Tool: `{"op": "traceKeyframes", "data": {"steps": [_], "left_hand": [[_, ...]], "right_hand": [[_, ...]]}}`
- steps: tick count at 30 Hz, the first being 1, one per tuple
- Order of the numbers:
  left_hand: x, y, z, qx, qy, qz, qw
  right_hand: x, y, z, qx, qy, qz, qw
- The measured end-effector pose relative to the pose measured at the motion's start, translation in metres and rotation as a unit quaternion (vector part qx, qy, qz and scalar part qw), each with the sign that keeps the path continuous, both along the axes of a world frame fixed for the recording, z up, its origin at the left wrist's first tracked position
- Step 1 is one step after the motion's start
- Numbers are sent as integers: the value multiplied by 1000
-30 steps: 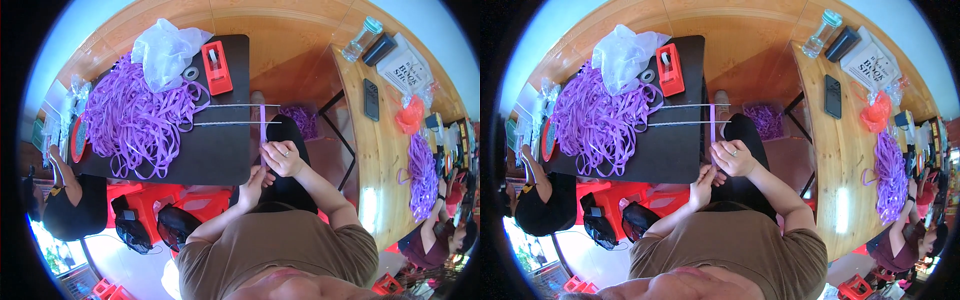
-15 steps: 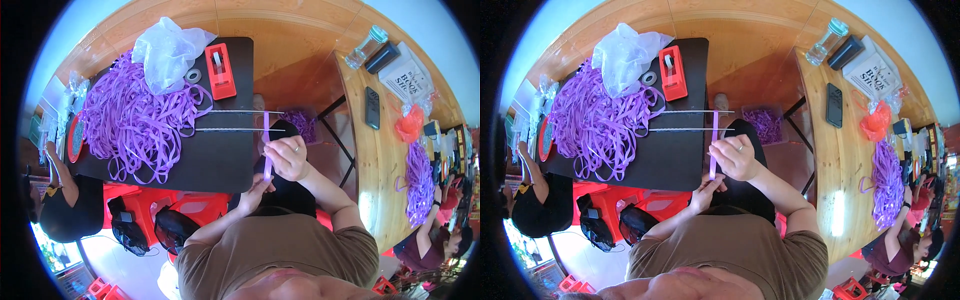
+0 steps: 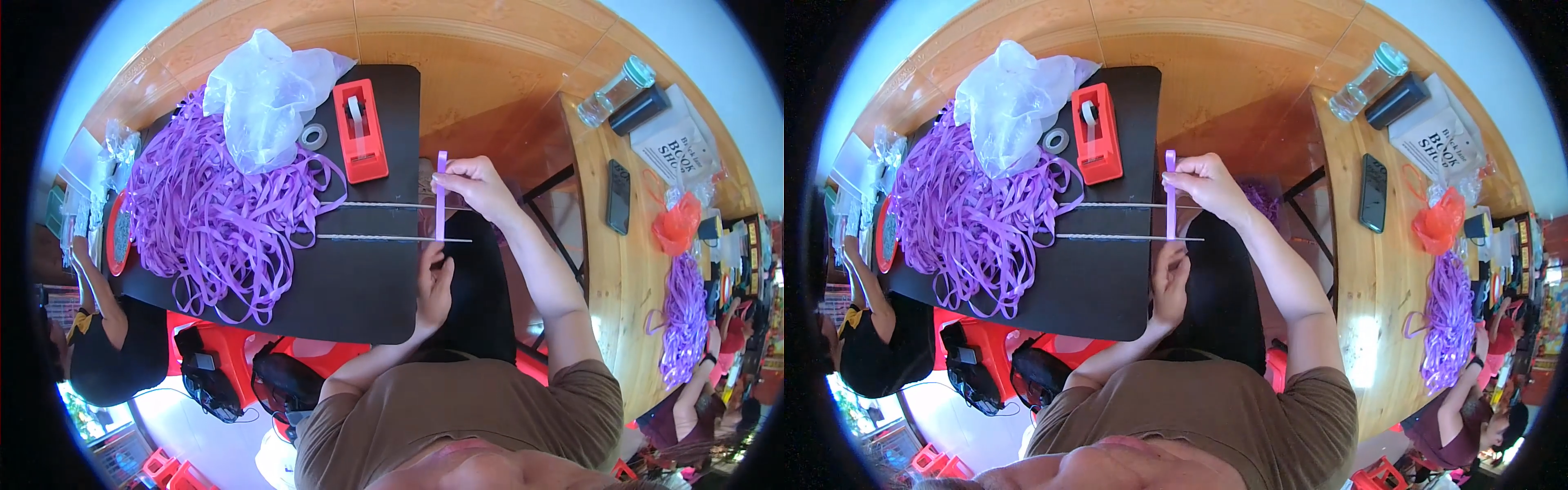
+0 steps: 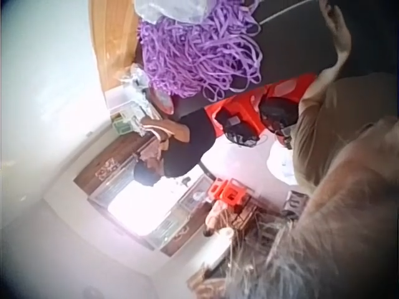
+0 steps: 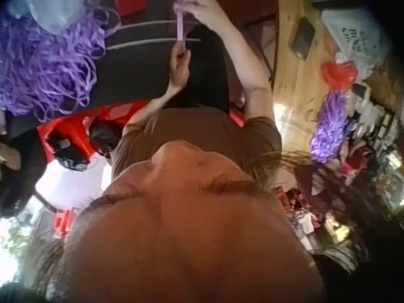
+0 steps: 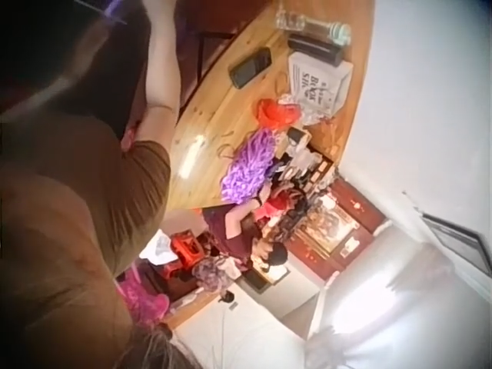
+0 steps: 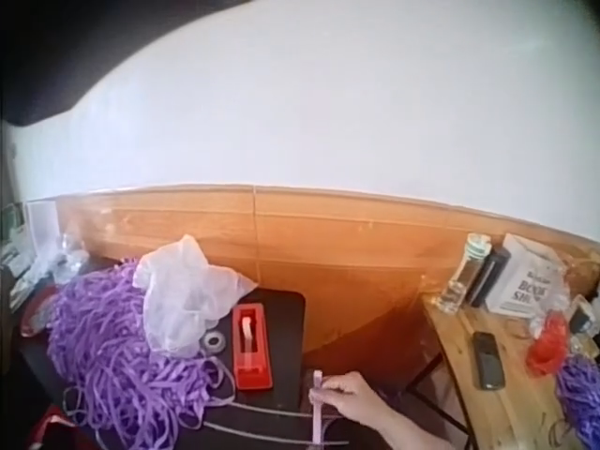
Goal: Wrapping purple ribbons around a metal frame to create decorative items.
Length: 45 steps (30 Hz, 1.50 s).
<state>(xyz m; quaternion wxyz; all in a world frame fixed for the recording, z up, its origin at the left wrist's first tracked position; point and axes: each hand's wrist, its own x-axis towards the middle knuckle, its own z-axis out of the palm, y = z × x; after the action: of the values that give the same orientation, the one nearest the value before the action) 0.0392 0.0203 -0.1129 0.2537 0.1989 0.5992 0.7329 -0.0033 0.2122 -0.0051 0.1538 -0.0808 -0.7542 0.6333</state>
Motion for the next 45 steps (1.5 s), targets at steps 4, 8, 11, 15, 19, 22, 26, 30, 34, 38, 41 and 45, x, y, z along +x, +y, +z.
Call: {"op": "traceKeyframes", "data": {"steps": [4, 8, 11, 15, 19, 22, 26, 30, 34, 38, 41, 45], "left_hand": [[-25, 34, 27, 111, -25, 38, 993], [-34, 53, 20, 179, -42, 71, 980], [-39, 61, 11, 222, -81, 86, 968], [-40, 61, 6, 251, -61, 69, 963], [-38, 58, 13, 208, -22, 96, 973], [-36, 54, 5, 213, -106, 95, 967], [-32, 54, 13, 206, -158, 102, 960], [-31, 49, 12, 190, -184, 65, 962], [-26, 49, 23, 192, -177, 89, 961], [-15, 39, 36, 140, -126, 88, 978], [0, 27, 46, 106, -41, 80, 990], [4, 20, 57, 78, -17, 102, 992]], "right_hand": [[-7, 9, -29, -222, -107, 25, 969], [-2, 0, -52, -317, -164, -22, 934], [8, -8, -69, -422, -137, 1, 896], [19, -21, -96, -445, -126, -52, 885], [43, -40, -106, -450, -117, -91, 881], [61, -64, -97, -317, -95, -167, 929], [75, -78, -82, -271, 85, -141, 948], [74, -84, -91, -271, 100, -95, 953], [70, -96, -89, -295, 87, -129, 943], [72, -102, -86, -310, 84, -142, 936], [71, -114, -71, -342, 107, -159, 920], [73, -120, -58, -378, 100, -128, 912]]}}
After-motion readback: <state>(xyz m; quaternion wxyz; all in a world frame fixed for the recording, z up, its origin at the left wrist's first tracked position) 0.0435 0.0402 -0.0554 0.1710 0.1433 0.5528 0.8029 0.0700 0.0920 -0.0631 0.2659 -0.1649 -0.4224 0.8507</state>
